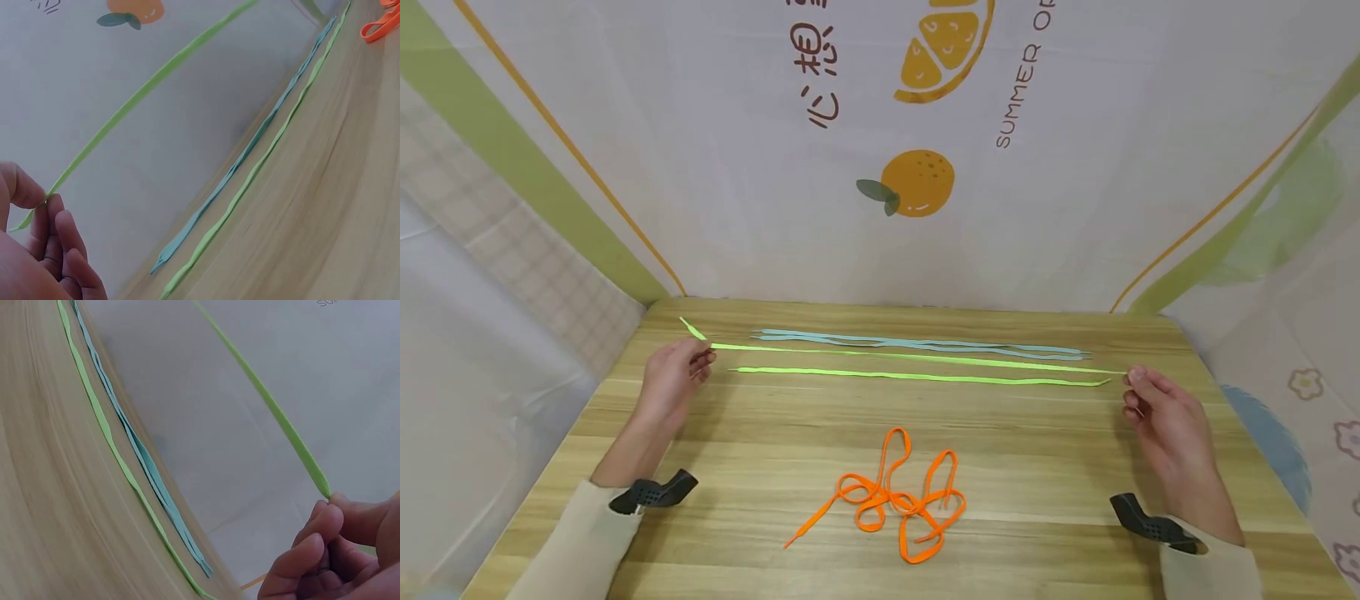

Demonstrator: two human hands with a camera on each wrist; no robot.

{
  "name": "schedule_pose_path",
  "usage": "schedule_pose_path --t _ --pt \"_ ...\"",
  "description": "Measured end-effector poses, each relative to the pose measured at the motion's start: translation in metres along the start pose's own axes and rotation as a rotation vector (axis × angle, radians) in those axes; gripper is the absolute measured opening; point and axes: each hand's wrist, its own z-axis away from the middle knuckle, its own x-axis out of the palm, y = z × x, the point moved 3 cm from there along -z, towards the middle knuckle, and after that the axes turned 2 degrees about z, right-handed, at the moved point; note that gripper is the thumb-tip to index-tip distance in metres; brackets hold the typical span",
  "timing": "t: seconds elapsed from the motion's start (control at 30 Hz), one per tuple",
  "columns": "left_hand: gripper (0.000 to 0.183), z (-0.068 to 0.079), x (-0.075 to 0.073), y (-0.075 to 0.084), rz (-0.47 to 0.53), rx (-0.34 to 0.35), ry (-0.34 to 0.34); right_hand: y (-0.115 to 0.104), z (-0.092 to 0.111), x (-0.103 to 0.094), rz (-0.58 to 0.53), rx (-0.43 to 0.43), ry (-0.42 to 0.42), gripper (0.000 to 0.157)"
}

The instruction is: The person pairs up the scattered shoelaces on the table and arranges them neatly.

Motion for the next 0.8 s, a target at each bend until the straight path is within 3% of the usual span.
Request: schedule_pose_path --t 0.23,0.47,0.63,0.8 --pt "0.005 -0.004 0.001 -0.007 0.0 -0.039 0.012 0.002 -0.003 -0.005 0.007 -0.001 0.036 0.029" --pt "0.008 -0.006 -0.002 -0.011 -0.101 -0.022 0.011 0.003 -0.004 -0.016 0.006 0.002 0.067 0.029" --pt "0.016 -0.009 -0.006 -0.015 -0.298 -0.01 -0.012 0.004 -0.003 -0.018 0.054 0.001 0.107 0.031" --pt "0.028 -0.012 -0.005 -0.02 -0.511 0.043 -0.021 0.005 -0.002 -0.018 0.179 0.031 0.227 0.027"
